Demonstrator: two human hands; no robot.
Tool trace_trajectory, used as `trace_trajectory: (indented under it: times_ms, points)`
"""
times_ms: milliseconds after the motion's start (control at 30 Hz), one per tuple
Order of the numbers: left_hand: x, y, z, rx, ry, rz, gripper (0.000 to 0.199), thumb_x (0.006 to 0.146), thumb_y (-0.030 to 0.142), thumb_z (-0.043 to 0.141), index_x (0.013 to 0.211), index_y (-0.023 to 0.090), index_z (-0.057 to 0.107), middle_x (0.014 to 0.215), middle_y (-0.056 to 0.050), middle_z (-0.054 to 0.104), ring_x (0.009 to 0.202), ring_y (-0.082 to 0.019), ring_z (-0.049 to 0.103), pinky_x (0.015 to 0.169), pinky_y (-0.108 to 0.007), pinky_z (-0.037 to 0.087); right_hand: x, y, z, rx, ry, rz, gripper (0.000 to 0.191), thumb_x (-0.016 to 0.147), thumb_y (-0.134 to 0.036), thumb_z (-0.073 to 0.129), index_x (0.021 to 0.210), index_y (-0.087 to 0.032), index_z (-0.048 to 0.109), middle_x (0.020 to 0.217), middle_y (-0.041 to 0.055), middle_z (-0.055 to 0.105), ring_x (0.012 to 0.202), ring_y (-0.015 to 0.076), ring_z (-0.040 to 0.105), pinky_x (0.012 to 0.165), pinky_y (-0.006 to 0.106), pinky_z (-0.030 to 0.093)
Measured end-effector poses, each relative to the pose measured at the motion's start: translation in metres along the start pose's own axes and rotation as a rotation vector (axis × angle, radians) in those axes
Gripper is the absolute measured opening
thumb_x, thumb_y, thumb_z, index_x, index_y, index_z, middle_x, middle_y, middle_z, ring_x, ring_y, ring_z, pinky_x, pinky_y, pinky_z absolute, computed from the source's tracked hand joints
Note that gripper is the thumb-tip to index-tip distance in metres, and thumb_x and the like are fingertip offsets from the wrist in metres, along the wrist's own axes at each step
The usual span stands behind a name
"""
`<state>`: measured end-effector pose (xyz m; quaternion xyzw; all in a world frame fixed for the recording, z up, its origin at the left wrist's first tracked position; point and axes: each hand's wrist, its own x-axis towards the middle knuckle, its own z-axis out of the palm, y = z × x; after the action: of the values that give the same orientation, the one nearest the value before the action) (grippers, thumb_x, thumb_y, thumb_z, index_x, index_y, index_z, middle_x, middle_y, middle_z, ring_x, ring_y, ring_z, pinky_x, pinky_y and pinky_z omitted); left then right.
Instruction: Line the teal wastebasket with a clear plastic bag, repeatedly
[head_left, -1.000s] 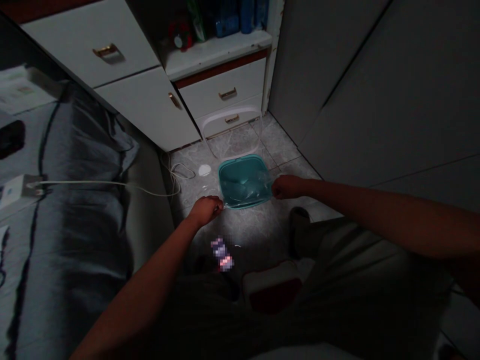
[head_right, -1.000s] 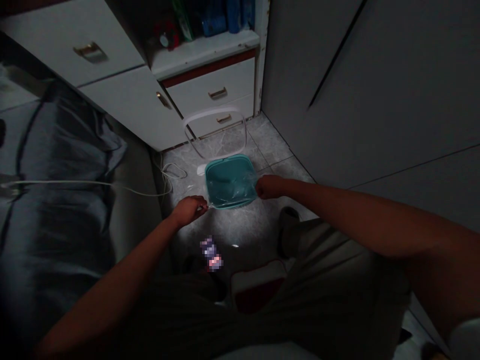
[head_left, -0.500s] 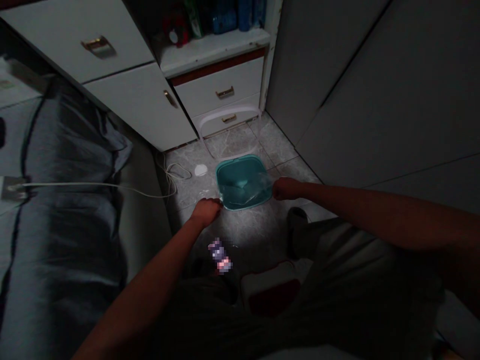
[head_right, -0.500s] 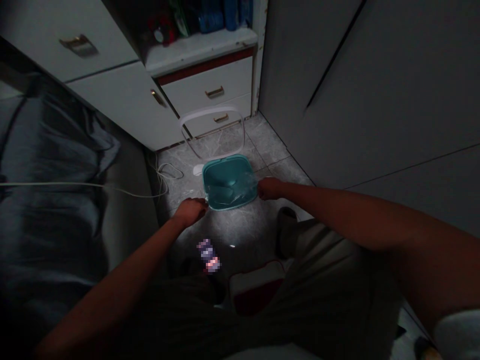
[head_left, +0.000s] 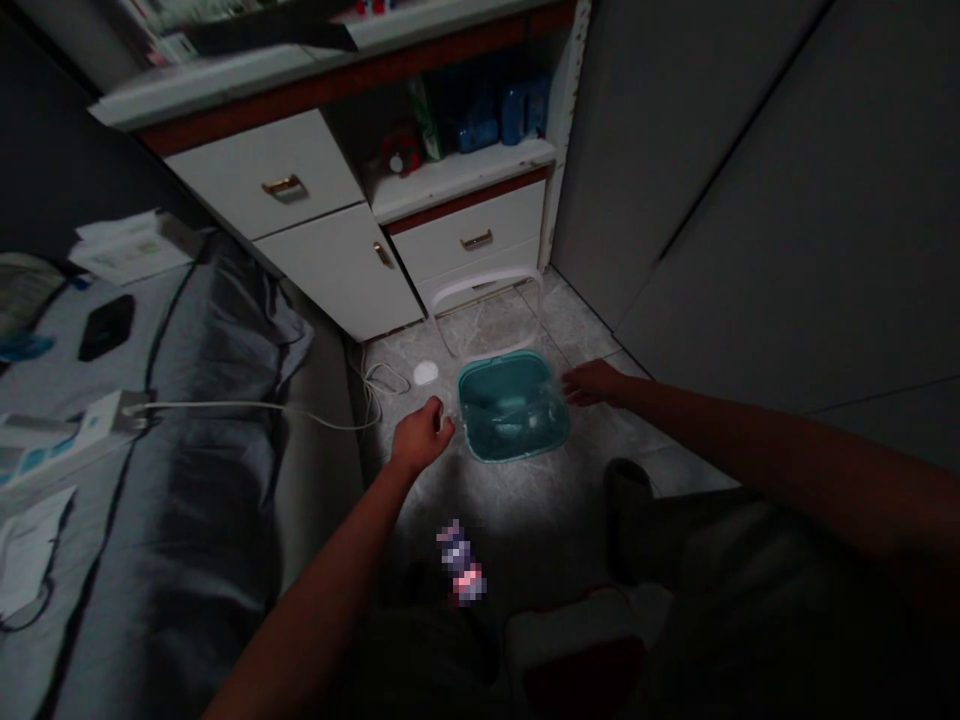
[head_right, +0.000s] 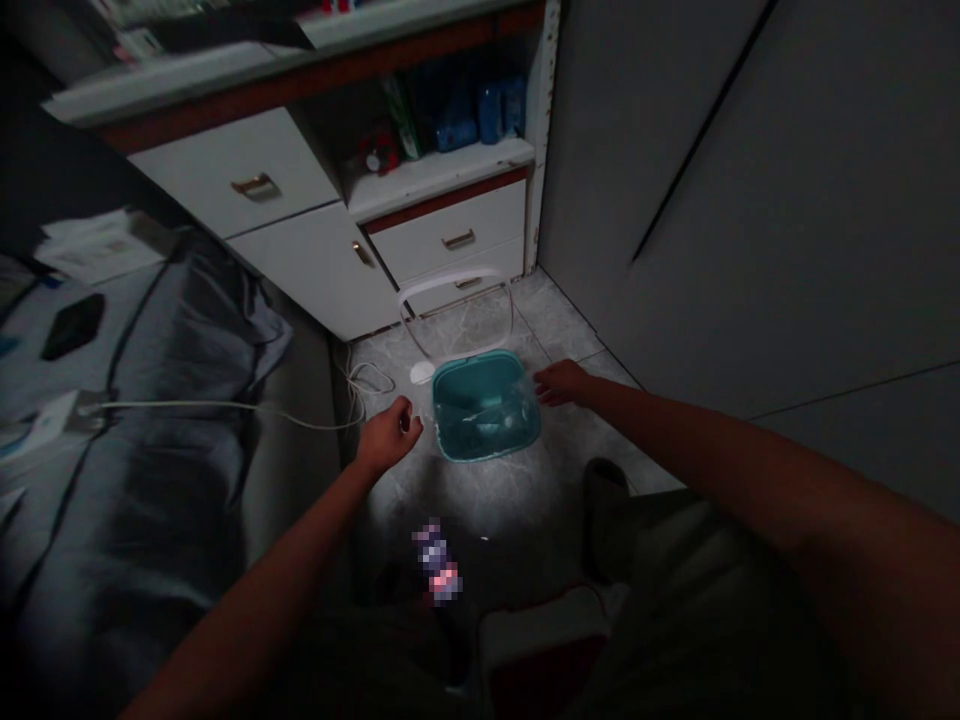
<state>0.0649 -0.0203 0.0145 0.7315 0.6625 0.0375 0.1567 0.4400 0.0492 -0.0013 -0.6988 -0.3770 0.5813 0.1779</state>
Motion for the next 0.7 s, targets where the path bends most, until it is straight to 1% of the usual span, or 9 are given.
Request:
trace_trajectory:
  times_ms: [67,100,167,233,300,400,500,633,700]
  points:
    - [0.008,0.005,-0.002,-0.001,0.009,0.012,0.045,0.099,0.050,0.059,0.137,0.025,0.060,0.096,-0.005,0.075,0.086,-0.024,0.071,0.073,-0.030,0.045,0.005,-0.006,0.005,0.007,0.049,-0.047,0.013,0.094,-0.019,0.072,0.104,-0.011,0.067,0.092,0.0129,0.079,0.061,0.0159,0.073,0.059,0.027,0.060]
    - [0.014,0.007,-0.002,0.005,-0.018,0.036,0.052,0.099,0.053,0.060,0.143,0.026,0.057,0.101,-0.006,0.075,0.089,-0.025,0.071,0.073,-0.030,0.046,0.009,-0.007,0.008,-0.002,0.083,-0.063,0.020,0.093,-0.016,0.073,0.111,-0.012,0.066,0.089,0.0109,0.078,0.060,0.0156,0.072,0.059,0.027,0.060]
    - [0.025,0.007,0.000,0.037,-0.082,0.095,0.051,0.099,0.051,0.061,0.144,0.027,0.060,0.112,-0.008,0.074,0.095,-0.026,0.071,0.075,-0.031,0.047,0.016,-0.008,0.011,-0.064,0.134,-0.097,0.041,0.087,-0.010,0.077,0.125,-0.015,0.062,0.084,0.0065,0.078,0.059,0.0160,0.072,0.059,0.026,0.059]
    - [0.037,0.004,0.004,0.062,-0.110,0.126,0.039,0.103,0.046,0.055,0.132,0.026,0.071,0.116,-0.010,0.073,0.096,-0.025,0.071,0.078,-0.032,0.049,0.022,-0.009,0.011,-0.178,0.136,-0.164,0.052,0.083,-0.006,0.079,0.131,-0.017,0.064,0.081,0.0038,0.078,0.062,0.0168,0.074,0.060,0.024,0.059]
    - [0.049,-0.002,0.008,0.039,-0.102,0.143,0.037,0.104,0.043,0.049,0.119,0.024,0.078,0.114,-0.011,0.072,0.097,-0.025,0.071,0.082,-0.033,0.050,0.029,-0.010,0.010,-0.305,0.100,-0.253,0.044,0.082,-0.005,0.079,0.124,-0.016,0.072,0.082,0.0039,0.079,0.066,0.0166,0.075,0.062,0.021,0.058]
    - [0.067,-0.012,0.015,-0.104,-0.057,0.138,0.039,0.101,0.041,0.047,0.107,0.022,0.081,0.109,-0.010,0.074,0.103,-0.025,0.069,0.094,-0.035,0.052,0.041,-0.014,0.008,-0.403,0.097,-0.301,0.018,0.086,-0.014,0.077,0.104,-0.013,0.080,0.085,0.0069,0.080,0.064,0.0157,0.075,0.060,0.020,0.056]
    - [0.087,-0.019,0.023,-0.349,-0.013,-0.008,0.037,0.092,0.032,0.045,0.089,0.021,0.080,0.104,-0.009,0.077,0.107,-0.025,0.069,0.101,-0.038,0.053,0.055,-0.018,0.007,-0.383,0.132,-0.230,0.014,0.092,-0.023,0.073,0.094,-0.011,0.081,0.085,0.0095,0.080,0.058,0.0146,0.073,0.057,0.020,0.054]
    - [0.112,-0.024,0.037,-0.704,-0.014,-0.357,0.029,0.081,0.033,0.046,0.076,0.020,0.072,0.085,-0.007,0.074,0.086,-0.023,0.069,0.079,-0.034,0.055,0.071,-0.021,0.009,-0.457,0.221,-0.178,0.021,0.094,-0.028,0.069,0.096,-0.011,0.082,0.083,0.0113,0.080,0.065,0.0173,0.075,0.060,0.021,0.053]
    - [0.121,-0.024,0.045,-0.787,0.001,-0.449,0.026,0.079,0.036,0.048,0.076,0.020,0.068,0.079,-0.006,0.069,0.077,-0.021,0.066,0.070,-0.031,0.053,0.076,-0.021,0.011,-0.499,0.267,-0.182,0.025,0.096,-0.029,0.066,0.099,-0.011,0.083,0.088,0.0125,0.081,0.078,0.0204,0.077,0.064,0.021,0.052]
